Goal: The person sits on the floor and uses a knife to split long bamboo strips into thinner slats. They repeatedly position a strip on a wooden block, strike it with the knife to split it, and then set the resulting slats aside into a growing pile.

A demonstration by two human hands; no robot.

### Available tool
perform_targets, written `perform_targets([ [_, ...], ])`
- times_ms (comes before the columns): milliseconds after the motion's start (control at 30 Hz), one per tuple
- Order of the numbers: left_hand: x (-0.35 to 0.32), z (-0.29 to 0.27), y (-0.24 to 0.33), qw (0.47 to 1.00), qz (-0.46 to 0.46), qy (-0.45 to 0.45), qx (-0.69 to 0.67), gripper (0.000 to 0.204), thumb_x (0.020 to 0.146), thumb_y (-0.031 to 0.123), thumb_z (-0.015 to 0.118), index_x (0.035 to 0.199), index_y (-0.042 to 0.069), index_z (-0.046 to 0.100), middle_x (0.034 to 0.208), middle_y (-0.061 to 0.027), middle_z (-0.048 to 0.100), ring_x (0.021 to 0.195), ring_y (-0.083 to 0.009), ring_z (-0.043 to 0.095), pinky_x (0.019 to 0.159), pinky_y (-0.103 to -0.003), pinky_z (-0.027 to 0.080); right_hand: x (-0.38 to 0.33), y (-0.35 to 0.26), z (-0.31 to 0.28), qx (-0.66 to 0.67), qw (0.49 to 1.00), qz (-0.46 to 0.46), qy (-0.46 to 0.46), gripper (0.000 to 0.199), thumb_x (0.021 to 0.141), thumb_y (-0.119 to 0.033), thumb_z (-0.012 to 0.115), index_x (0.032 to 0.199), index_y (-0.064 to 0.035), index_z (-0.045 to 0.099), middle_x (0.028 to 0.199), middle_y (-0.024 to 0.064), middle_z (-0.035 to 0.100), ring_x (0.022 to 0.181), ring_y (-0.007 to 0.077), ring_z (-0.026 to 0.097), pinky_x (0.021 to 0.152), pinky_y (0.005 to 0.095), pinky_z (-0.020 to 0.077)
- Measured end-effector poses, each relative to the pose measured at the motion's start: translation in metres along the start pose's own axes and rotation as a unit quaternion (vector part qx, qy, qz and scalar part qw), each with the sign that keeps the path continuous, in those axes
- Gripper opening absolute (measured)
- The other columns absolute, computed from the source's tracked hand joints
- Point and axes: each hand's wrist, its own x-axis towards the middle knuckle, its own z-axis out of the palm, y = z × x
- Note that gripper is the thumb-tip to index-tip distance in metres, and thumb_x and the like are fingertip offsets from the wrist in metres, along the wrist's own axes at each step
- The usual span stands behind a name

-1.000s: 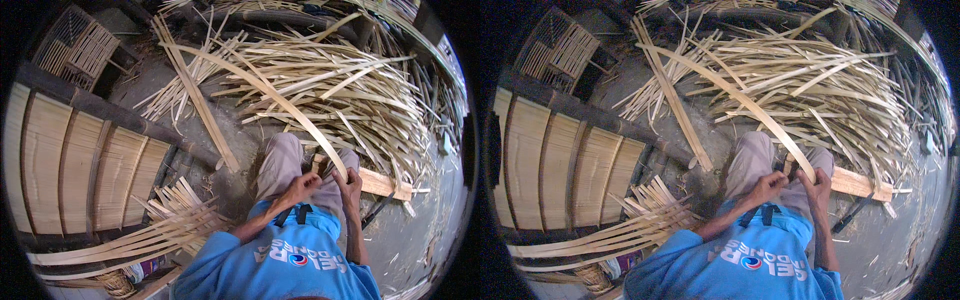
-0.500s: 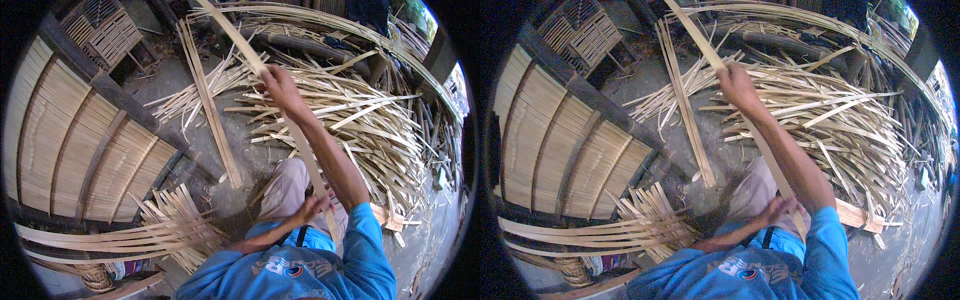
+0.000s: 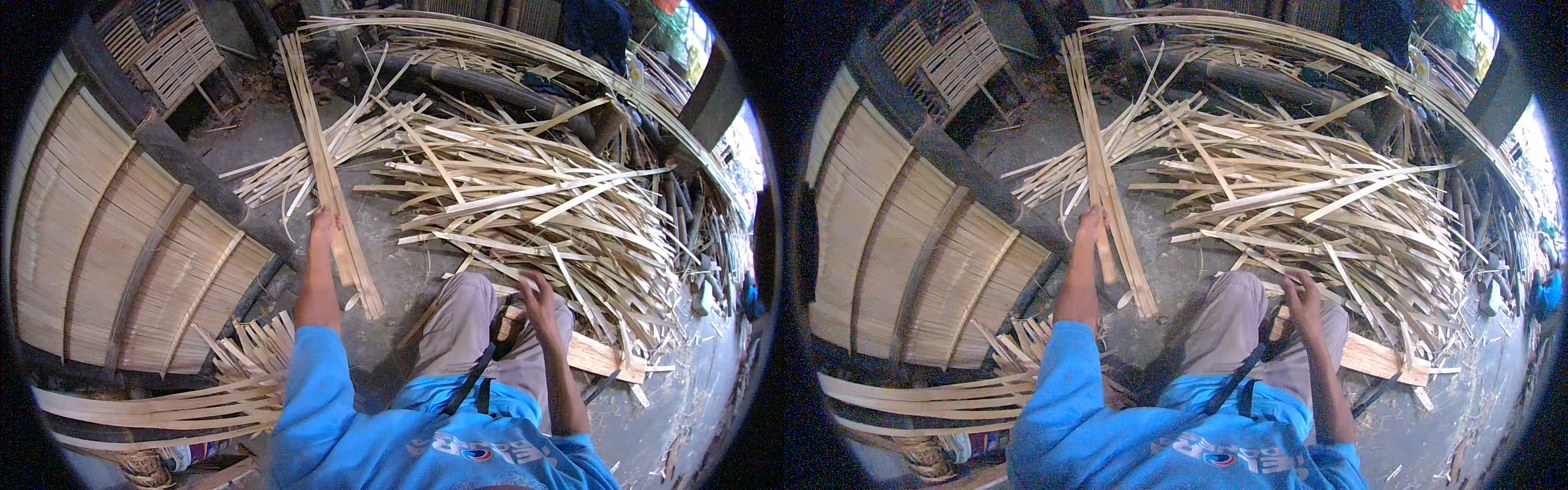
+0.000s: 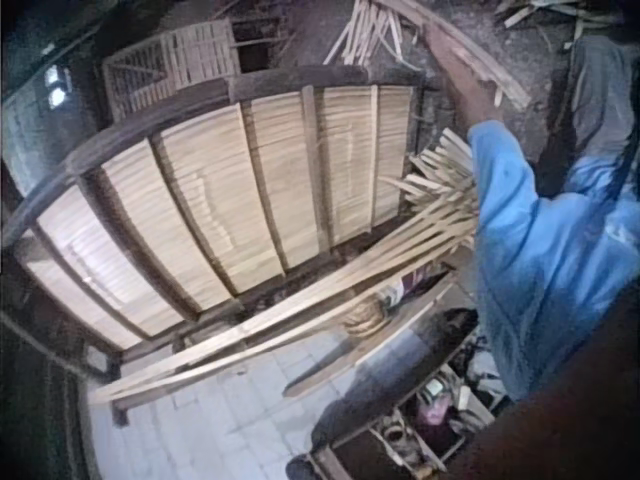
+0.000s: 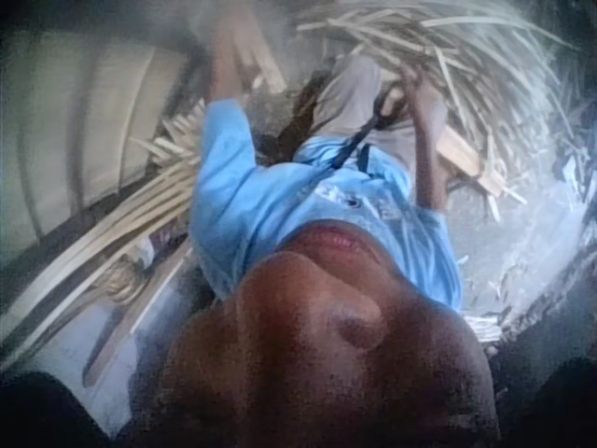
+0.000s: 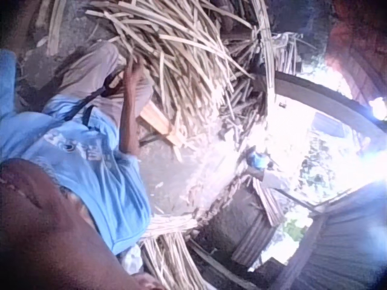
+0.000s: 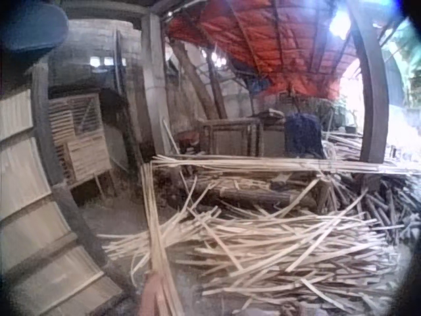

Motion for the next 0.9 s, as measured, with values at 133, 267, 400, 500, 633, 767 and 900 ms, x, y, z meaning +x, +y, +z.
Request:
perform_targets([
  [133,0.002,0.011,-0.032,0.984,-0.126,0.093,0.079,0.031,0.1,0.028,0.053,0.106,-0.002,0.054,0.069,-0.0165,0.063,0.045,-0.0257,0.056,0.04,-0.037,0.047,-0.077,0.045,-0.075,0.019,0.987,0.102,0.123,0.037,0.1,-0.033,0.06,0.124,-0.0051,0.059,0.117,0.0072,0.063,0.098,0.0179,0.066,0.078,0.0324,0.0566],
  [267,-0.018,-0.021,-0.079,0.995,-0.077,0.062,-0.011,0.022,0.097,0.028,0.06,0.099,0.007,0.053,0.068,-0.0092,0.057,0.048,-0.0238,0.058,0.046,-0.041,0.055,-0.126,0.083,-0.115,0.075,0.964,0.155,0.202,0.039,0.099,-0.036,0.06,0.125,-0.0072,0.059,0.125,0.0078,0.062,0.099,0.0223,0.067,0.078,0.037,0.0574],
  [400,-0.03,-0.036,-0.093,0.987,-0.085,0.001,-0.136,0.028,0.095,0.012,0.059,0.12,0.001,0.052,0.097,-0.0161,0.064,0.07,-0.0304,0.068,0.061,-0.046,0.061,-0.151,0.078,-0.116,0.086,0.95,0.181,0.238,0.043,0.098,-0.032,0.062,0.125,0.0022,0.058,0.126,0.0132,0.06,0.103,0.0287,0.067,0.081,0.0373,0.0572],
  [500,-0.037,-0.033,-0.098,0.986,-0.105,0.089,-0.096,0.041,0.095,0.009,0.058,0.133,0.003,0.043,0.112,-0.0179,0.062,0.083,-0.0319,0.069,0.073,-0.046,0.06,-0.146,0.089,-0.114,0.094,0.954,0.18,0.219,0.045,0.098,-0.032,0.061,0.126,0.0029,0.058,0.126,0.0129,0.06,0.102,0.0267,0.067,0.081,0.0357,0.0563],
  [633,-0.059,-0.026,-0.107,0.981,-0.187,0.056,-0.019,0.055,0.094,0.01,0.058,0.145,0.007,0.036,0.127,-0.0186,0.059,0.105,-0.0347,0.065,0.092,-0.051,0.054,-0.136,0.076,-0.104,0.087,0.96,0.178,0.199,0.041,0.098,-0.03,0.062,0.125,0.0011,0.059,0.125,0.0113,0.062,0.103,0.0267,0.068,0.08,0.0342,0.0573],
  [767,-0.088,-0.081,-0.15,0.965,-0.124,0.162,0.165,0.045,0.092,0.011,0.059,0.136,0.007,0.051,0.122,-0.0138,0.063,0.106,-0.0282,0.064,0.09,-0.044,0.053,-0.113,0.076,-0.09,0.07,0.976,0.155,0.138,0.042,0.1,-0.035,0.059,0.124,-0.0004,0.059,0.128,0.0118,0.061,0.105,0.0256,0.067,0.085,0.0362,0.0562],
  [900,-0.182,0.011,-0.19,0.977,-0.066,0.118,0.166,0.013,0.09,0.015,0.065,0.097,0.004,0.067,0.085,-0.0045,0.069,0.079,-0.016,0.065,0.072,-0.033,0.053,-0.111,0.097,-0.106,-0.004,0.974,0.128,0.188,0.039,0.101,-0.034,0.057,0.12,0.0007,0.062,0.12,0.0126,0.065,0.102,0.0259,0.068,0.084,0.0353,0.0566],
])
